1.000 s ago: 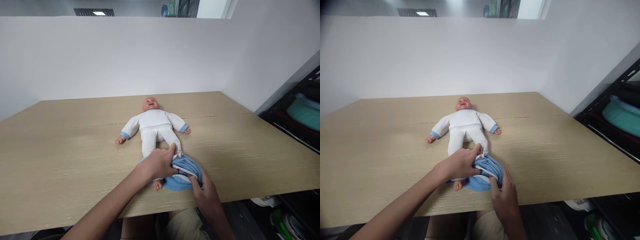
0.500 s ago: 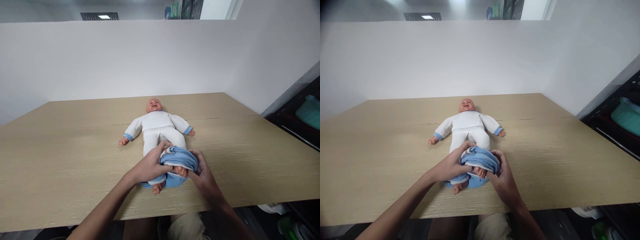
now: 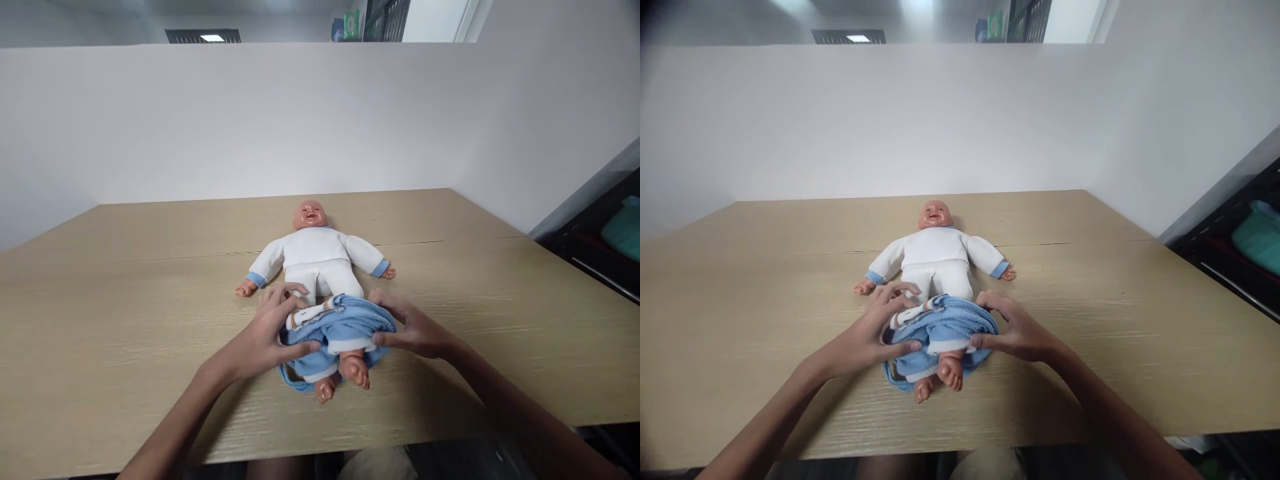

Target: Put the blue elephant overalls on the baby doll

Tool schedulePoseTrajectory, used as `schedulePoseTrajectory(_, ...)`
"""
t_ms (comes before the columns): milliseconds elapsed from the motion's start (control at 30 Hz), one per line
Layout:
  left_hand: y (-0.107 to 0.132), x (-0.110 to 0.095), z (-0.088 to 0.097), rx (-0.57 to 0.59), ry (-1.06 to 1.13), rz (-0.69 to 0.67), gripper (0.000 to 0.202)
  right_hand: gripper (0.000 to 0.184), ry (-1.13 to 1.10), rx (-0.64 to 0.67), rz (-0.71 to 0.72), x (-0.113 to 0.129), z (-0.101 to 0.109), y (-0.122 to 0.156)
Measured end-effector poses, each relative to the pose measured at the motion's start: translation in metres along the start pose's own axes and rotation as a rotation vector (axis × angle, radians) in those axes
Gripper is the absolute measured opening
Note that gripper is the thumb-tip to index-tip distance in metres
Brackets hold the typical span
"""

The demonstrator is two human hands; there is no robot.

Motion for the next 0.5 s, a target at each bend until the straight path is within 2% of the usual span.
schedulePoseTrajectory(133,-0.002,0.019,0.004,-0.093,0.237,0.023,0.021,0.022,-0.107,-0.044,0.079,-0.01,0.008,-0.022)
schedulePoseTrajectory(200,-0.005,0.03,0.002,-0.17,0.354,0.074,0.021,0.021,-0.242,-0.089,0.019,-0.023,0.006,-0.034)
schedulePoseTrajectory(300,-0.006,0.048,-0.005,-0.27,0.466,0.221,0.028,0.022,-0.569,-0.155,-0.172,-0.046,-0.009,-0.046)
schedulePoseTrajectory(400,-0.001,0.059,-0.019,-0.19,0.617,0.345,0.039,0.019,-0.863,-0.229,-0.314,-0.058,-0.03,-0.046)
schedulePoseTrajectory(500,0.002,0.059,-0.025,-0.127,0.734,0.369,0.048,0.018,-0.961,-0.252,-0.353,-0.059,-0.042,-0.043)
Point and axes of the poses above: each hand's wrist, its own y-axis away from the middle knuckle, its own z-axis out of the back of the hand, x = y × z, the point moved 6 cm from there along -y, towards the middle knuckle, and after that the axes turned 3 degrees about -x, right-handed, at the moved point
